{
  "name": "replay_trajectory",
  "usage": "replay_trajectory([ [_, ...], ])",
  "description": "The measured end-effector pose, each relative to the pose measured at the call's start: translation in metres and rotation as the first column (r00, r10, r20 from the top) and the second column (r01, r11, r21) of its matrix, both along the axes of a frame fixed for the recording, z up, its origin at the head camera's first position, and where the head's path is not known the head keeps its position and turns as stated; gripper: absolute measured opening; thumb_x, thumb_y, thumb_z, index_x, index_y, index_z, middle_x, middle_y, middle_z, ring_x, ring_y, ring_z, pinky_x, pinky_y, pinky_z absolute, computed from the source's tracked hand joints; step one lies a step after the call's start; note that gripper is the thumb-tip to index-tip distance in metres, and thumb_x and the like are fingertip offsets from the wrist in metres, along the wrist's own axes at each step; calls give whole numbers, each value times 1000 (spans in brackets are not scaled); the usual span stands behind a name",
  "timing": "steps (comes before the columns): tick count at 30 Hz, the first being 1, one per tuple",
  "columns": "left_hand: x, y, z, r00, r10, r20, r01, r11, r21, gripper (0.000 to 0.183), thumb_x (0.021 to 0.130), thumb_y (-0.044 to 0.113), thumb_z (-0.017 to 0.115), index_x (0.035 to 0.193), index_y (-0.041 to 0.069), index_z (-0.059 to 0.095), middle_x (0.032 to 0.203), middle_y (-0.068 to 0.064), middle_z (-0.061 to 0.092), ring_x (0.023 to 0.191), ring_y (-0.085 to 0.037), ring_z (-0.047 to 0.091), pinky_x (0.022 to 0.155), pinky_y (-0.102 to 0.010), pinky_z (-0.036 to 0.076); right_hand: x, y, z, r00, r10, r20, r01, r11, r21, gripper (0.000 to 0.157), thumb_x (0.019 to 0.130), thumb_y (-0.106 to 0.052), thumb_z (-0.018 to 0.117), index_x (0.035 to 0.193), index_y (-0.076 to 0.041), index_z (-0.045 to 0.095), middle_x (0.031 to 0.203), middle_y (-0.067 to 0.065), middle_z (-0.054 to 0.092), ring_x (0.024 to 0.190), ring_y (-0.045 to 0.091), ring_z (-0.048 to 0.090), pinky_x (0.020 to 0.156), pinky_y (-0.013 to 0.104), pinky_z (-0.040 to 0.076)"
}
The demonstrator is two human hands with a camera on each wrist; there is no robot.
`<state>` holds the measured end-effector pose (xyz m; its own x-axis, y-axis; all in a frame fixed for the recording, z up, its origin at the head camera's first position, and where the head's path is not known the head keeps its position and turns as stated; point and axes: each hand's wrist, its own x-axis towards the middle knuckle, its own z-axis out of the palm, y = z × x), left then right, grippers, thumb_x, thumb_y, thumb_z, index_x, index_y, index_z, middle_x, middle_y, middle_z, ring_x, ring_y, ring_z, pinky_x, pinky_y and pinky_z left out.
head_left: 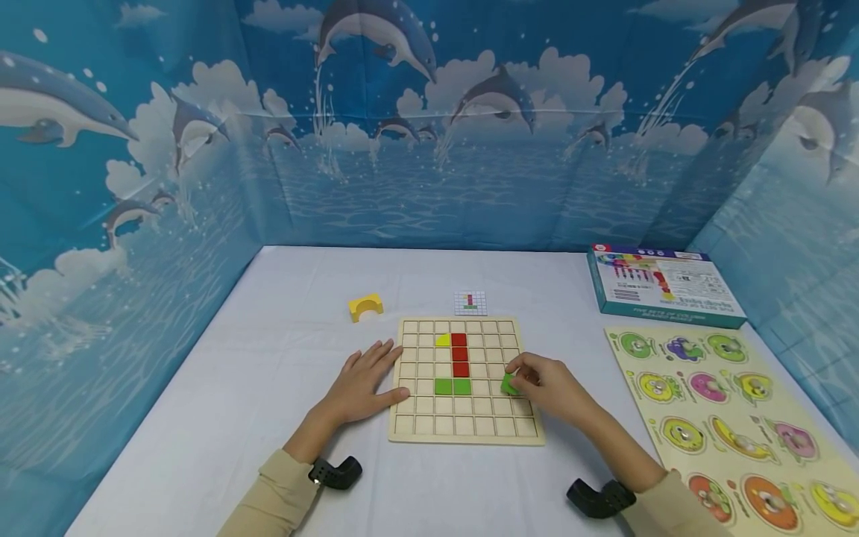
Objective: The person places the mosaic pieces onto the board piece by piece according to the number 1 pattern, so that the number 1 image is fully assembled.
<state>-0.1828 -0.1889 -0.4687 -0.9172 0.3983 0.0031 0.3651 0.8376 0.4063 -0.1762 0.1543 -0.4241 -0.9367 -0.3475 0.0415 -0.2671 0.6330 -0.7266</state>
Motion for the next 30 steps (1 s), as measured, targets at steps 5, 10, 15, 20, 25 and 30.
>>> replay_trajectory([
  [5,0,0,0,1000,-2,1,2,1000,4,82,91,62,52,155,17,29,161,-5,21,148,-24,13,116,-52,8,-1,-9,0,1000,15,14,-15,1000,-6,8,93,-6,65,100,-5,65,77,-1,58,68,15,51,57,26,45],
  [10,0,0,1,1000,-6,-6,6,1000,5,82,91,62,52,155,16,29,161,-5,22,148,-24,14,116,-52,9,-1,-16,0,999,25,31,-25,1000,-8,8,93,-7,65,101,-6,65,77,-1,58,69,15,50,59,26,44],
  [15,0,0,0,1000,-6,-9,6,1000,7,82,91,62,52,155,16,29,161,-5,22,148,-24,14,116,-52,8,-2,-21,-1,999,34,35,-35,999,2,8,93,-9,66,101,-7,66,77,-3,58,69,14,51,59,26,45],
  [20,0,0,-2,1000,-2,-13,2,1000,0,82,91,62,52,155,16,29,161,-5,22,148,-23,14,116,-51,8,-4,-27,-2,999,39,33,-40,999,16,6,92,-7,66,99,-8,66,74,-4,57,66,14,50,57,25,44],
  [25,0,0,0,1000,-3,-16,3,1000,5,82,91,62,52,155,16,30,161,-5,22,148,-24,14,116,-52,9,-4,-32,-5,998,52,28,-53,998,26,7,91,-6,68,97,-9,68,75,-5,58,66,13,50,58,25,45],
  [30,1,0,0,1000,-5,-16,5,1000,8,82,91,62,52,155,16,30,161,-5,22,148,-24,14,116,-52,9,-7,-36,-9,998,58,8,-59,998,36,6,90,-7,69,95,-11,68,79,-7,60,69,12,52,62,27,47],
])
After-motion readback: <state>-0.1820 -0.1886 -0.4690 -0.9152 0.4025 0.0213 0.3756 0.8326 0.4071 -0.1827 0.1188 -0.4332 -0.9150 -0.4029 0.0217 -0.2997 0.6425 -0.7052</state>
